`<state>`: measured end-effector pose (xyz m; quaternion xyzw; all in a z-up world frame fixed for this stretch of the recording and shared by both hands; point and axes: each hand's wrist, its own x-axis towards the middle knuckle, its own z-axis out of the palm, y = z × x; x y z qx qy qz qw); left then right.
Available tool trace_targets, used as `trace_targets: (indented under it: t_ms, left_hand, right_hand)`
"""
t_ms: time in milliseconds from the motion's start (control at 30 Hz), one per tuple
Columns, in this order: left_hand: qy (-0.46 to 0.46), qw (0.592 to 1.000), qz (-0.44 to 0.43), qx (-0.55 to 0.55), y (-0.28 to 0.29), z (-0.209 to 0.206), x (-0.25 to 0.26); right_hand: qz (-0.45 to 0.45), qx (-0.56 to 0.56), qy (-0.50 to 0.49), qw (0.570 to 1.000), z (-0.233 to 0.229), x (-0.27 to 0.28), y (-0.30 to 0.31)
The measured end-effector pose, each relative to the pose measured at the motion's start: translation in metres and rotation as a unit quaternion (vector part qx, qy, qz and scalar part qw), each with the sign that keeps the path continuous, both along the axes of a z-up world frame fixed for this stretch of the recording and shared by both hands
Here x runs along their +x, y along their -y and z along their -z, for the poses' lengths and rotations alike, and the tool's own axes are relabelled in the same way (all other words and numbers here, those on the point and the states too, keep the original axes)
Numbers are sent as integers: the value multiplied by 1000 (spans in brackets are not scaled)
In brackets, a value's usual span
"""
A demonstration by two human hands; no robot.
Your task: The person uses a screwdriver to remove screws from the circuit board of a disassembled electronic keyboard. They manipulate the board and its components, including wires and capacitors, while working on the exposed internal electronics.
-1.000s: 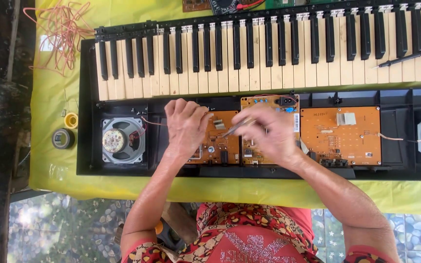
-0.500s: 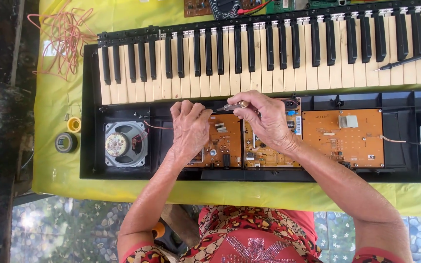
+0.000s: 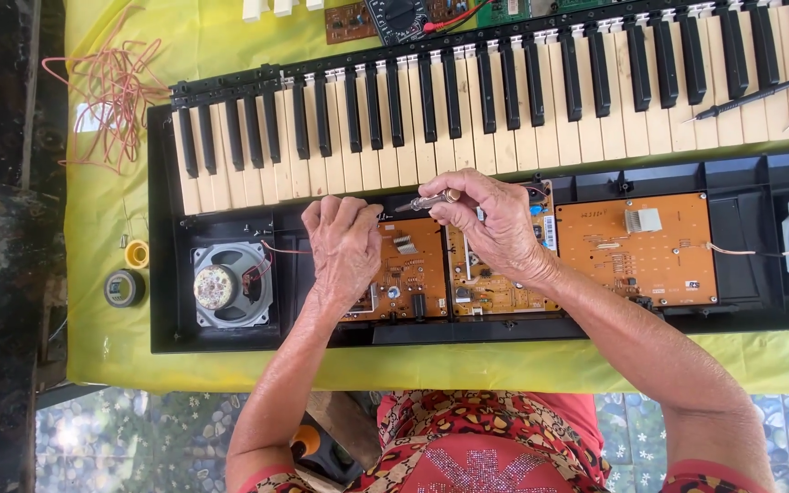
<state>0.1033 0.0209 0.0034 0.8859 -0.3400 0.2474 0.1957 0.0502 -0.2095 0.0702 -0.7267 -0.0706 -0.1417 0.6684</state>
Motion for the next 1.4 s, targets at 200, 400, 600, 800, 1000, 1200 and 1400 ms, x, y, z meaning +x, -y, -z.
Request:
trace_targets:
  t_ms: [200,400,600,800,1000,1200,1400]
  left_hand:
    - [1,1000,-6,-8,0,-5,2]
    - [-11,1000,-9,2,-1,-5,0]
    - [-20,1000,-8,4,-1,-4,-1]
    - [-24,1000,-5,0,-1,-1,0]
    - [-29,999,-8,-37,3,-10,-2]
    - [-32,998,12,-58,5,-16,-1]
    - [-18,998,13,-62,4,-11,2]
  right_hand:
    - [0,12,-6,1000,-4,0,3]
    - [-40,-21,40,998,8,4,-3]
    - [-56,-27,34,997,17,6,-4]
    - [-36,-12,-2,999,6,2,2]
    - [-19,-12,-21,1000,-7,-2,3]
    - [-15,-8,0,1000,-9,-3,1]
    - [-19,-2,9,1000,-14,-2,1]
